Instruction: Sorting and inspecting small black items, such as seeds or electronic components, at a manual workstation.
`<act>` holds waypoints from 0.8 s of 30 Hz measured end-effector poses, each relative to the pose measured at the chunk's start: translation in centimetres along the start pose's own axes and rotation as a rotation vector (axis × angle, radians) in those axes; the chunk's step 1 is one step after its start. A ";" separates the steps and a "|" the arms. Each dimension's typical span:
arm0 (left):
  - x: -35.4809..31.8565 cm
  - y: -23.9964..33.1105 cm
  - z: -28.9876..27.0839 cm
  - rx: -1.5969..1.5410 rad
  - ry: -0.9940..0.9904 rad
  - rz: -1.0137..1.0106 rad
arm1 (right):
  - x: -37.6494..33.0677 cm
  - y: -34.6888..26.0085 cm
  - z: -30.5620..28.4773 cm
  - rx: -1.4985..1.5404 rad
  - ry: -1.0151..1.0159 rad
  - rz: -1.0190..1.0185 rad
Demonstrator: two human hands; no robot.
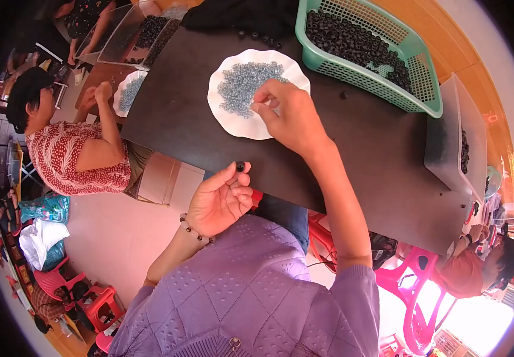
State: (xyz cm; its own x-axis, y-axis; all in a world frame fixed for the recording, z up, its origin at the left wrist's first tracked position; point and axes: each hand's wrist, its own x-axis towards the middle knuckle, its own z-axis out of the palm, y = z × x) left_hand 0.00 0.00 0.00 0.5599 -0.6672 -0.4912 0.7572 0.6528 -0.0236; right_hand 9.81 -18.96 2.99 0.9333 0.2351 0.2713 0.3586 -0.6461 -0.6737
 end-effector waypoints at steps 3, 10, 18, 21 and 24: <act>0.0 0.1 0.6 -0.088 0.021 -0.052 | -1.2 -0.9 -1.3 0.259 0.008 0.149; 0.3 -0.6 1.2 -0.170 0.027 -0.106 | -5.4 -2.6 -2.5 0.515 -0.044 0.232; 1.0 -1.0 1.7 -0.155 0.007 -0.135 | -7.9 -3.4 -1.9 0.507 -0.012 0.186; 0.9 -0.8 1.9 -0.099 0.006 -0.096 | -7.7 -3.7 -1.8 0.425 0.020 0.092; 0.1 -1.3 1.0 0.101 0.052 0.059 | -7.8 -4.8 -1.9 0.320 0.054 -0.020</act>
State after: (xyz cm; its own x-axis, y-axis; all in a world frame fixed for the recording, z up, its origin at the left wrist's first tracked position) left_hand -0.63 -1.28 0.89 0.5885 -0.6073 -0.5338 0.7547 0.6494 0.0933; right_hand 0.75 -19.03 5.42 0.9268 0.2016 0.3170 0.3722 -0.3785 -0.8475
